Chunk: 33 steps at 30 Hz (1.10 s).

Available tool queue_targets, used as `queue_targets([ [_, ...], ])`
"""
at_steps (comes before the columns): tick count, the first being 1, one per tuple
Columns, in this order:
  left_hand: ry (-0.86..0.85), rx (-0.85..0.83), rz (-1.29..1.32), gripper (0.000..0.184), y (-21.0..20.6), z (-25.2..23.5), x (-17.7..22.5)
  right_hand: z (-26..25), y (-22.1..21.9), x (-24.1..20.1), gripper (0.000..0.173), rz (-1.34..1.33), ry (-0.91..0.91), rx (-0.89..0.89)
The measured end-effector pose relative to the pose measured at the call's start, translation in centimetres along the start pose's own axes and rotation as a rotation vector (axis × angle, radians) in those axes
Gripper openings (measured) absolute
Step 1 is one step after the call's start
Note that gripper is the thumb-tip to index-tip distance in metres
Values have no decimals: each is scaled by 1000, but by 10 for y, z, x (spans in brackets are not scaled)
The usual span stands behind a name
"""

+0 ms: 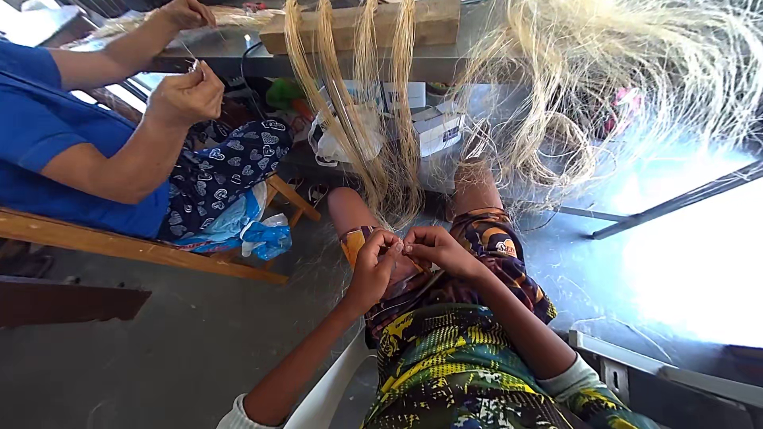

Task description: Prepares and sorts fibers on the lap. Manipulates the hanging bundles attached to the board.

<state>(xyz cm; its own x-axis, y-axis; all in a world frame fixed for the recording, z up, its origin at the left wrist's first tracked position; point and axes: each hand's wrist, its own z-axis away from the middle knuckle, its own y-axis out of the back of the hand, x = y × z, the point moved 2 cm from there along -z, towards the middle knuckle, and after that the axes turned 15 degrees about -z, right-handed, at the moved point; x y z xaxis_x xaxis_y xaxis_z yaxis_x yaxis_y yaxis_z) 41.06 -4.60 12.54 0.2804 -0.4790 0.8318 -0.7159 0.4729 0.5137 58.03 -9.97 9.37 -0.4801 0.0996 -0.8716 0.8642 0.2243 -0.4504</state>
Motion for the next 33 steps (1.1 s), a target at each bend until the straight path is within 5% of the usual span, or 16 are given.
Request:
queue_targets([
  [11,129,103,371,10,1,-4,-3,4,-14,-3,13,90,96,82],
  [33,50,71,365,10,5,-5,1,5,-12,-15,22,335,199,149],
])
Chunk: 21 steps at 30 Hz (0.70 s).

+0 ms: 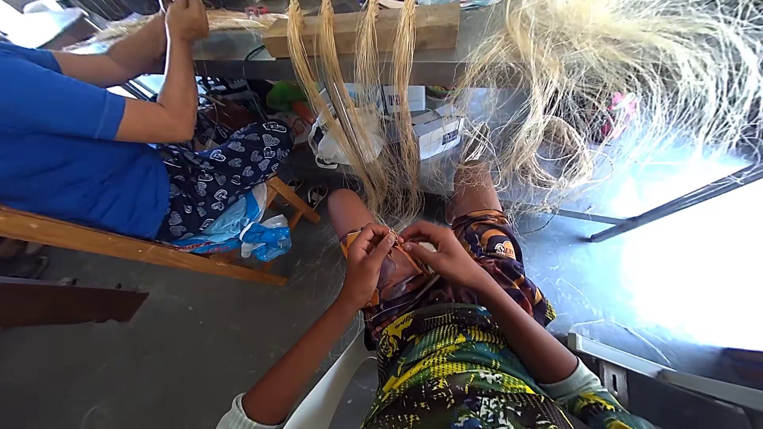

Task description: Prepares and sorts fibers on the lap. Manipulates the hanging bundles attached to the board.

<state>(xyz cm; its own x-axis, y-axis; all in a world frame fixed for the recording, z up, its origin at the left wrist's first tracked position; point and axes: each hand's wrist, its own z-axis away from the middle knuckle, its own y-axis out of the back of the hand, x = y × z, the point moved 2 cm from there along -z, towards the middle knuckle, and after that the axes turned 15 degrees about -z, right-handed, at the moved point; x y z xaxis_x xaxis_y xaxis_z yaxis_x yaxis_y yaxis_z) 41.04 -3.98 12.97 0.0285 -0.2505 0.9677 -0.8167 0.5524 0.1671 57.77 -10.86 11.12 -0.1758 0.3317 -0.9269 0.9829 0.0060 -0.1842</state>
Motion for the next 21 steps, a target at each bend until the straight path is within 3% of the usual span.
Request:
queue_targets([
  [4,3,-5,-40,8,-1,-1,1,-14,6,-10,22,61,32,41],
  [11,17,-9,-53,8,-1,-1,-1,-28,-3,-8,8,48,146,38],
  [21,69,-12,25,12,-1,1,-1,-27,-3,-7,7,47,141,87],
])
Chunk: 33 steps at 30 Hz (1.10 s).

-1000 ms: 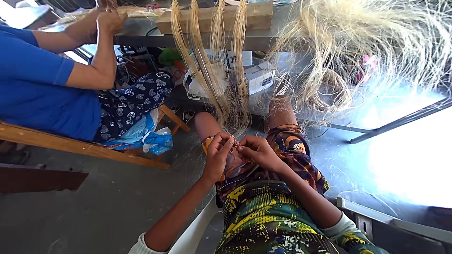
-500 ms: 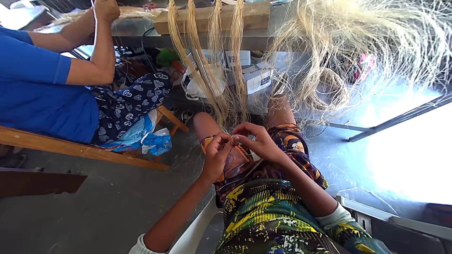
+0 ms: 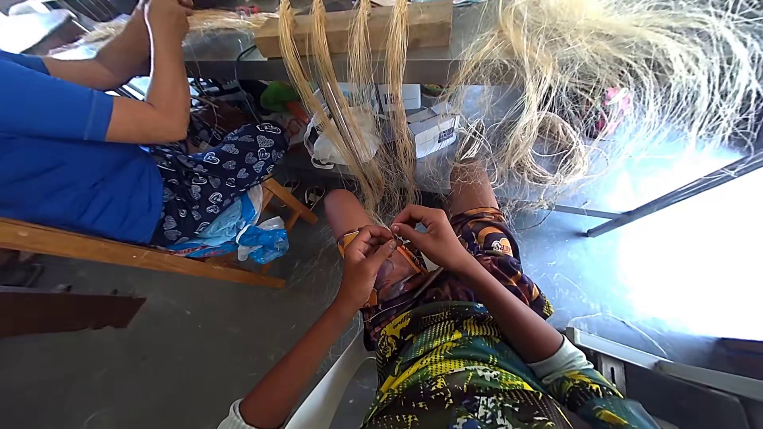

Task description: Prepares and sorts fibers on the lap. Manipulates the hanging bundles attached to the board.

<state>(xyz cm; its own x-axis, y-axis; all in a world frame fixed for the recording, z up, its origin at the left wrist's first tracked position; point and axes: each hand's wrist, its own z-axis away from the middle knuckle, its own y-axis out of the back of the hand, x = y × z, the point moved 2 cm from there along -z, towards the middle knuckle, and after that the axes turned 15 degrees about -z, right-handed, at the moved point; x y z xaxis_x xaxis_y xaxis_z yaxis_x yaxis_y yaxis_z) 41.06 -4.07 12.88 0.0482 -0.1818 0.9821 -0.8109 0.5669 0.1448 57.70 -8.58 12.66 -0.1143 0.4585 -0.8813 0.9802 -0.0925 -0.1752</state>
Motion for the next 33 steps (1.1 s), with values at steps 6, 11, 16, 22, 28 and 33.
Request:
queue_targets([
  [6,5,-4,22,25,1,-1,-1,0,1,1,8,30,16,-22],
  [11,-52,-18,-64,28,4,-3,3,-11,11,-8,13,295,56,-271],
  [16,-64,-64,-181,26,10,-2,7,-32,21,-30,15,558,160,-500],
  [22,-39,-63,-168,26,8,3,7,-32,37,-49,12,455,186,-362],
  [28,-60,-59,-182,27,3,1,13,-9,22,-24,10,198,36,-294],
  [33,-73,-44,-226,27,3,2,14,-13,20,-21,10,196,-26,-328],
])
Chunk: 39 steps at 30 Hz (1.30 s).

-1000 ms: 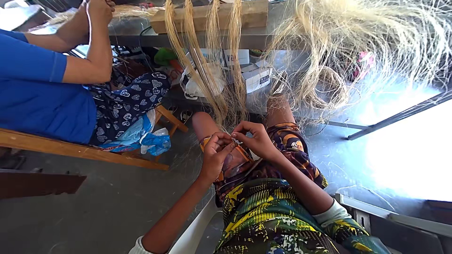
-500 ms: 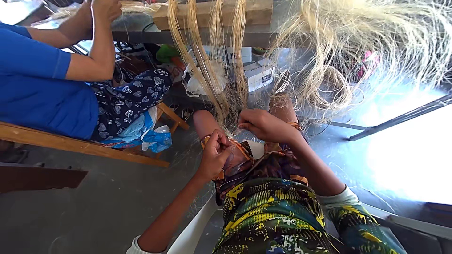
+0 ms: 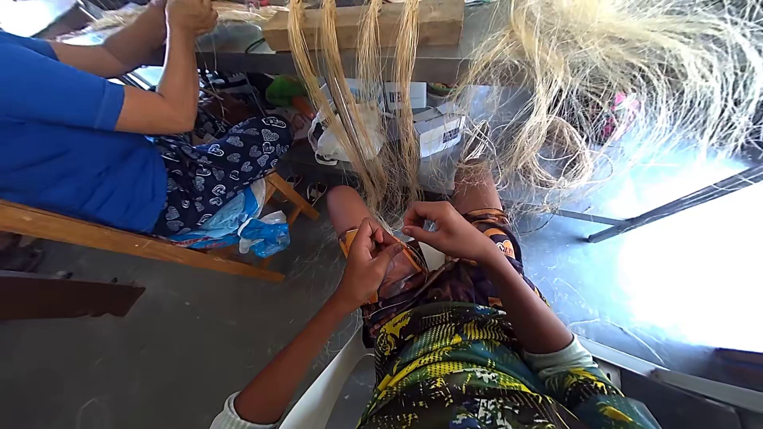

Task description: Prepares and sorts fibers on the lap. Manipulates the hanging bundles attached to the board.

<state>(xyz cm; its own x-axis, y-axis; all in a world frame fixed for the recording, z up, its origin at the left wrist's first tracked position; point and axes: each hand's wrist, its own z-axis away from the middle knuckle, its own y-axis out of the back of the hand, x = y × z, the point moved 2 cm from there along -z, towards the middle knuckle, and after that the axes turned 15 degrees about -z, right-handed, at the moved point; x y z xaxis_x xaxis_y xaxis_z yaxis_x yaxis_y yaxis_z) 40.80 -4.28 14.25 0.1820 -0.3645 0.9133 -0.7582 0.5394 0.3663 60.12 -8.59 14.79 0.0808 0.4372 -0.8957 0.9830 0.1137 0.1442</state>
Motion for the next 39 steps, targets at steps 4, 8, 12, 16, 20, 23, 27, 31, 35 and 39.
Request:
queue_targets([
  [4,5,-73,-140,23,2,2,0,-8,15,-14,10,154,-36,-212],
  [8,-18,-66,-156,21,0,1,0,-6,31,-34,7,213,-7,-148],
  [12,-45,-42,-110,24,-1,-3,3,4,22,-20,9,168,-36,-132],
  [16,-75,-67,-99,16,0,-3,4,7,21,-14,10,72,-50,-84],
  [20,-106,-54,-144,28,2,-4,3,8,23,-15,10,-23,-41,-48],
  [23,-58,-80,-119,30,2,-5,6,10,22,-15,10,-76,-19,-36],
  [27,-51,-127,-35,14,-3,-5,12,9,19,-15,10,-142,-20,-35],
  [31,-153,-106,-27,13,-6,-4,12,8,17,-14,9,-150,1,-35],
  [35,-179,-34,-33,12,-7,-4,15,6,11,-11,8,-156,57,21],
  [39,-166,-11,0,12,-6,-4,16,8,11,-13,11,-190,37,95],
])
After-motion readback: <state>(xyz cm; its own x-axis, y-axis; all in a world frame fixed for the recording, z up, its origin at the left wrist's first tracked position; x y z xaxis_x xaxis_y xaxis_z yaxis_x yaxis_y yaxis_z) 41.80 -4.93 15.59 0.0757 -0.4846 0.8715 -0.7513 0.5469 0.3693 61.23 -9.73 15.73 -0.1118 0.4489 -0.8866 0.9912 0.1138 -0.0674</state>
